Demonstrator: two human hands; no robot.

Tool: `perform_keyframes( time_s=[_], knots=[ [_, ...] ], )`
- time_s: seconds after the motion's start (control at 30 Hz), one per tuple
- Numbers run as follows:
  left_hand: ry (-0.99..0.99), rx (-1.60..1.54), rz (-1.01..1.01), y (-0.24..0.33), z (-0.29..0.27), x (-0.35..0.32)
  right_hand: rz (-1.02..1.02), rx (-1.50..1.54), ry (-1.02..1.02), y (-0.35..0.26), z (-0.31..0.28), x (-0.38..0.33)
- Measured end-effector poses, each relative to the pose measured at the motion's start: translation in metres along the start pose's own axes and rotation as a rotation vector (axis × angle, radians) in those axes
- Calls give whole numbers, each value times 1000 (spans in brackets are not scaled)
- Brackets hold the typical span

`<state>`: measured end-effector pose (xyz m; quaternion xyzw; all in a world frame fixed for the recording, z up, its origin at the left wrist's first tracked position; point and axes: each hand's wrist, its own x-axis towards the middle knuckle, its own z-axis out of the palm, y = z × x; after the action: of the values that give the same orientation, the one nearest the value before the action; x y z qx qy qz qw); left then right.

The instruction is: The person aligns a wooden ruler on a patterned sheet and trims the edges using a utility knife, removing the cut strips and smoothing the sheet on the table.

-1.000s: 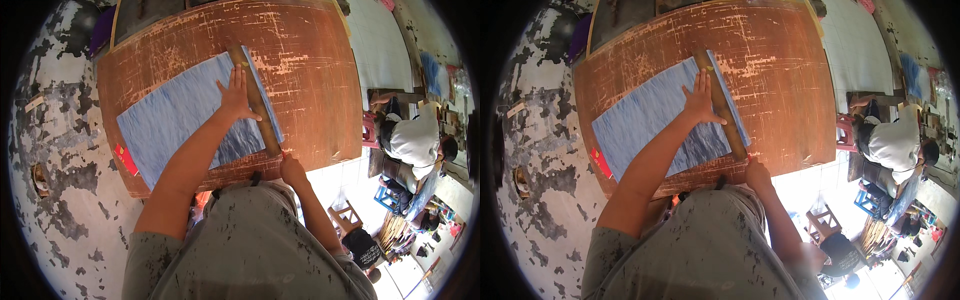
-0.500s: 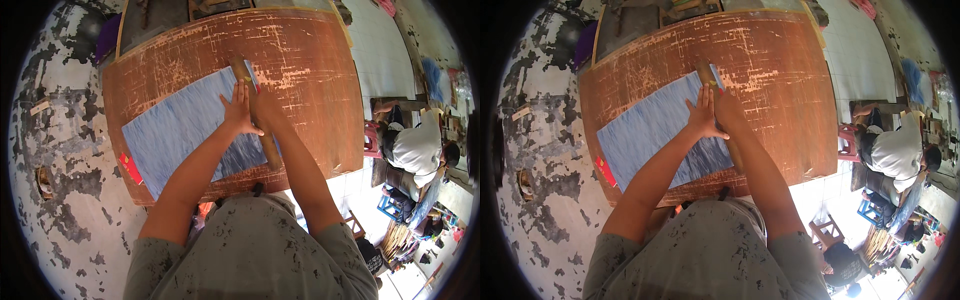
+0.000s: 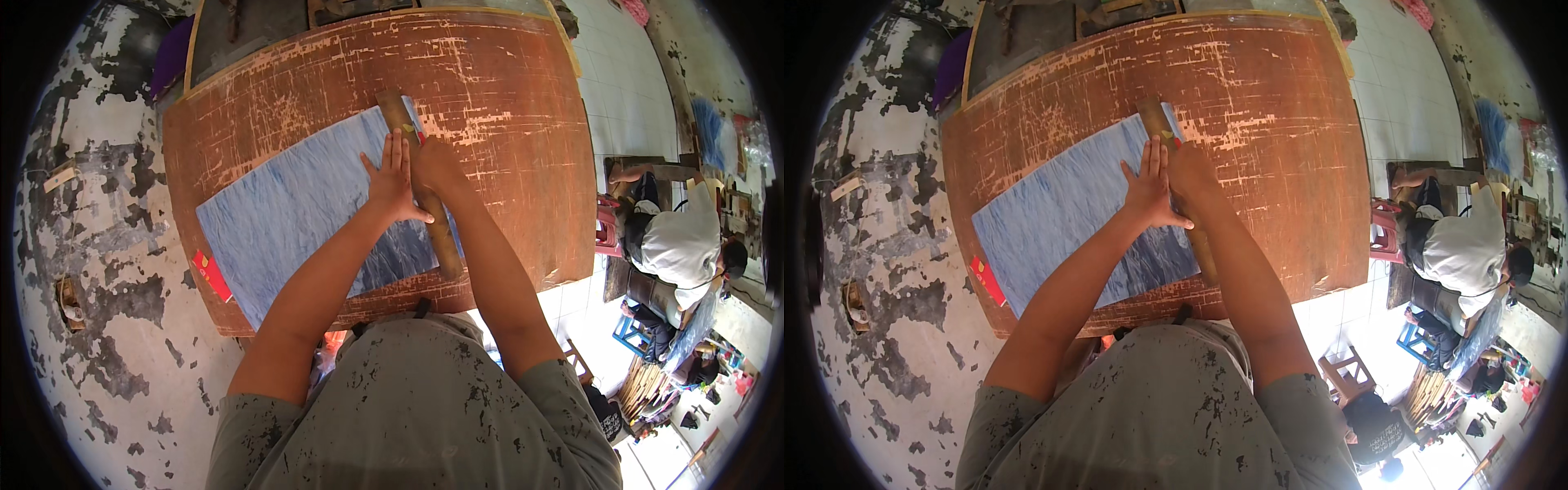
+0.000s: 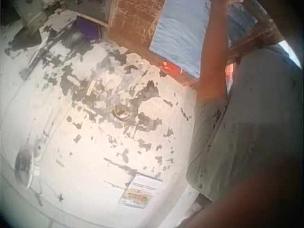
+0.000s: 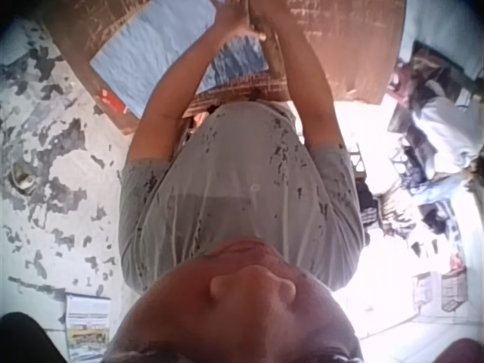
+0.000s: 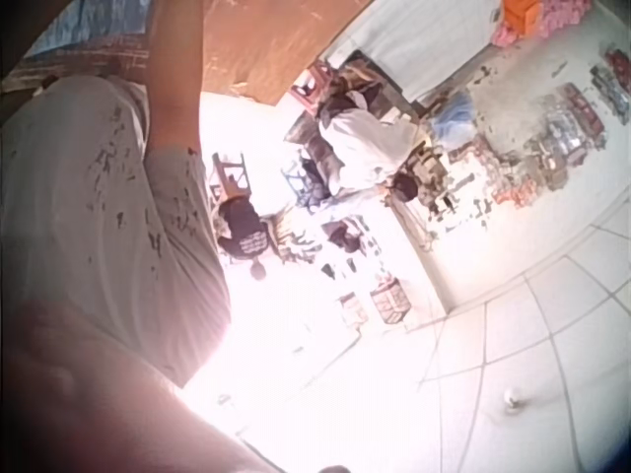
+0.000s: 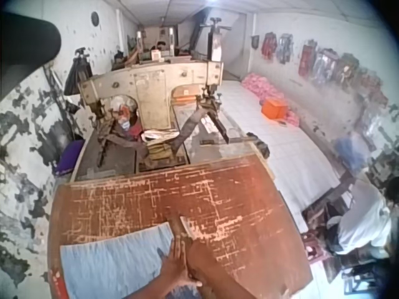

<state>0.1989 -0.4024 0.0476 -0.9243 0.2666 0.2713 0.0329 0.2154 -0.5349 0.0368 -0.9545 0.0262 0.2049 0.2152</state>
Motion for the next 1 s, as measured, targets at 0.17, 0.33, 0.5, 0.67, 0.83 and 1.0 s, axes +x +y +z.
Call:
perform_keyframes(
  time_s=[0.17, 0.33, 0.5, 0.67, 0.83, 1.0],
  knots=[
    [-18, -6, 2, 0, -1, 0, 15, -23, 7, -1, 5, 0],
    [-21, -20, -9, -4, 2, -4, 209, 247, -19, -29, -29, -15],
    [-52, 15, 16, -2, 1, -1, -43, -72, -41, -21, -28, -12],
    [-56, 17, 0, 0, -6, 0, -111, -141, -238, -17, -50, 2],
    [-49, 14, 4, 3, -6, 0, -24, -31, -158, -3, -20, -18],
    [-53, 32, -12, 0, -5, -3, 179, 41, -310, -2, -19, -53]
  ],
)
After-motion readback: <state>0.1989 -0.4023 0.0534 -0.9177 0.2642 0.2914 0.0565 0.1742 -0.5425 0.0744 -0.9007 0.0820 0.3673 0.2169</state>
